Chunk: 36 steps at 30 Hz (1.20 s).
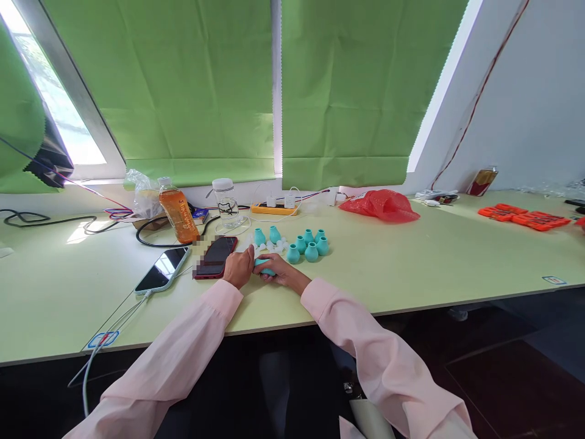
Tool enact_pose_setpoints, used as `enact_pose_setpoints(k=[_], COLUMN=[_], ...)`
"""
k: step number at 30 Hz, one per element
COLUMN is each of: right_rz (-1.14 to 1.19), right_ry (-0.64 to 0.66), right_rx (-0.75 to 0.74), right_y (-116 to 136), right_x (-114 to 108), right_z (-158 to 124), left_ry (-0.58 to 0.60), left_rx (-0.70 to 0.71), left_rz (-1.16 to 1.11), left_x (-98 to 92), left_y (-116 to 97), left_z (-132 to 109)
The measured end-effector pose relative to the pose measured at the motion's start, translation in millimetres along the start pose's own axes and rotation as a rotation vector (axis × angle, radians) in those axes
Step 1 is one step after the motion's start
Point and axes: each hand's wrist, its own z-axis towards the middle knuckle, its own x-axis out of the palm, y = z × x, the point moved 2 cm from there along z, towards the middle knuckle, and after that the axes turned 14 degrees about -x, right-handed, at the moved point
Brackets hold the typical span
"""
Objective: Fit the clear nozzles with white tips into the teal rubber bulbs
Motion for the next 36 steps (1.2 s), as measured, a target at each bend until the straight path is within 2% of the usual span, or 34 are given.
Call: enact_pose_setpoints(k=[8, 13, 16, 19, 23, 36], right_rz=[-0.096, -0.226, -0.309, -0.354, -0.323, -0.026], right_ry=[-0.010, -0.149, -0.249, -0.280, -0.218, 0.045], right_rx=[-0.112, -0.323, -0.459, -0.528, -0.510, -0.303], right_y=[6.9, 11.1, 12.4, 12.8, 11.0, 7.2], right_x=[3.0, 7.1, 9.2, 9.5, 8.5, 8.1], right_z=[-1.9, -1.0, -3.7, -6.3, -4.3, -2.3], left_ry=[-0.075, -0.147, -0.148, -0.149, -0.170, -0.187], left_rx=[-0.047, -0.115, -0.146, -0.158, -0.152, -0.052], left_rz=[-0.276, -0.485, -0.576, -0.650, -0.727, -0.961], left_x=[1.1, 2.8, 5.7, 7.9, 7.9, 6.1], left_y=[5.1, 9.8, 11.6, 12.2, 13.1, 15.1], left_z=[3.0, 7.1, 9.4, 10.5, 10.5, 5.0])
